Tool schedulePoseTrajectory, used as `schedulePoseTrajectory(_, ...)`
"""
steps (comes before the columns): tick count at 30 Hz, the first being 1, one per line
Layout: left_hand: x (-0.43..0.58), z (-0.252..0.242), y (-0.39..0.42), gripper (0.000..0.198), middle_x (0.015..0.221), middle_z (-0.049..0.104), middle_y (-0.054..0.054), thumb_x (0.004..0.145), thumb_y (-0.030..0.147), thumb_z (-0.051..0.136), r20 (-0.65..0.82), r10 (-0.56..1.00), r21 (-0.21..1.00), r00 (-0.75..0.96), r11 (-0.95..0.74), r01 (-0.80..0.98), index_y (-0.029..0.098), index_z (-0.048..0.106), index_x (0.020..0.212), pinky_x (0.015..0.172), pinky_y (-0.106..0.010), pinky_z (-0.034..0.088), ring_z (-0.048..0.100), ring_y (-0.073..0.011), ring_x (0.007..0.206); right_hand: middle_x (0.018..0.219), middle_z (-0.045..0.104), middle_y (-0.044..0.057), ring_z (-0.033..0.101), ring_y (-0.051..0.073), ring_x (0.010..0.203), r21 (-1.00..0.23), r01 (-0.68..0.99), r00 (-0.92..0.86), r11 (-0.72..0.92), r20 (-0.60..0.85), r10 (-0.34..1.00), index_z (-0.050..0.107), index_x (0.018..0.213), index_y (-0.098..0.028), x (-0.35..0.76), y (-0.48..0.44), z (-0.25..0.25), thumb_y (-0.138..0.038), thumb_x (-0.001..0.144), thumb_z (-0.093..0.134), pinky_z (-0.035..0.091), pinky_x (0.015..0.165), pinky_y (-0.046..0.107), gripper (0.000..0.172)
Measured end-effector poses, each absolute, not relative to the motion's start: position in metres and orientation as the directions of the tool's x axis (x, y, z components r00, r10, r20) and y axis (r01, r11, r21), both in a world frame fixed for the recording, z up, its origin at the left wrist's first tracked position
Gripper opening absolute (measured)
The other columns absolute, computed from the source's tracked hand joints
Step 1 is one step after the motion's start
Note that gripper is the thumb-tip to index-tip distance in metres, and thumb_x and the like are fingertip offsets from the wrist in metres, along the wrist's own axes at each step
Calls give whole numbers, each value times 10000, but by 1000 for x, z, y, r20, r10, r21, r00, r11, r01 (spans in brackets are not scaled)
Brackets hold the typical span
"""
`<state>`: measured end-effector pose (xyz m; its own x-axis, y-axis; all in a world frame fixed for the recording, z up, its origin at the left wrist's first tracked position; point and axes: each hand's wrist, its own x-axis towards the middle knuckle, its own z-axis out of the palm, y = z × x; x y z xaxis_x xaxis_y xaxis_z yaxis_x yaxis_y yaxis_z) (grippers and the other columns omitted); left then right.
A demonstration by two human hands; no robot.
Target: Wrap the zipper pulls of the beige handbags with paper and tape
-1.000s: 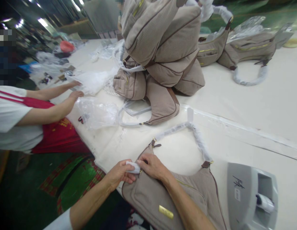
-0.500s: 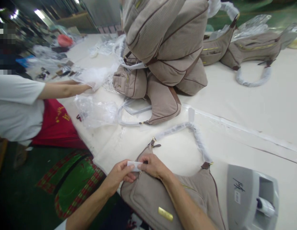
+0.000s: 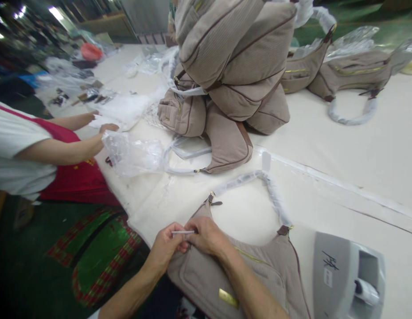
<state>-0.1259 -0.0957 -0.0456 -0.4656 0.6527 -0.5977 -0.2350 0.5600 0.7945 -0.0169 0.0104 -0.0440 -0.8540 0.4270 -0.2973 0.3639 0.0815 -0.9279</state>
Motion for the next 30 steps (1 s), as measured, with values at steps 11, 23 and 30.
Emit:
schedulePoseTrajectory(11,-126,-42,-103,233,684,623,4,677,286,603,-606,667,794,-433,536,-286,162,541,864,520,-217,477,588,-119,553,529,474,-50,404,79,519,-910,402,-821,100,-310,478,629,644,-146,-19,10,-57,-115,671,528,280,483,187,110)
schedulePoseTrajectory(23,-119,-49,-104,194,633,612,5,661,301,609,-625,602,780,-497,497,-380,147,567,771,477,-193,467,578,-105,516,601,575,-31,497,110,585,-927,351,-780,132,-211,589,630,678,-168,-18,-6,-59,-109,731,517,338,556,210,138)
schedulePoseTrajectory(30,-113,-59,-102,146,512,559,39,634,278,573,-591,544,806,-596,433,-403,159,540,713,380,-168,381,498,-84,401,627,611,-24,535,123,639,-914,273,-799,299,-42,600,638,680,-191,-17,-9,-63,-143,791,538,357,628,231,157)
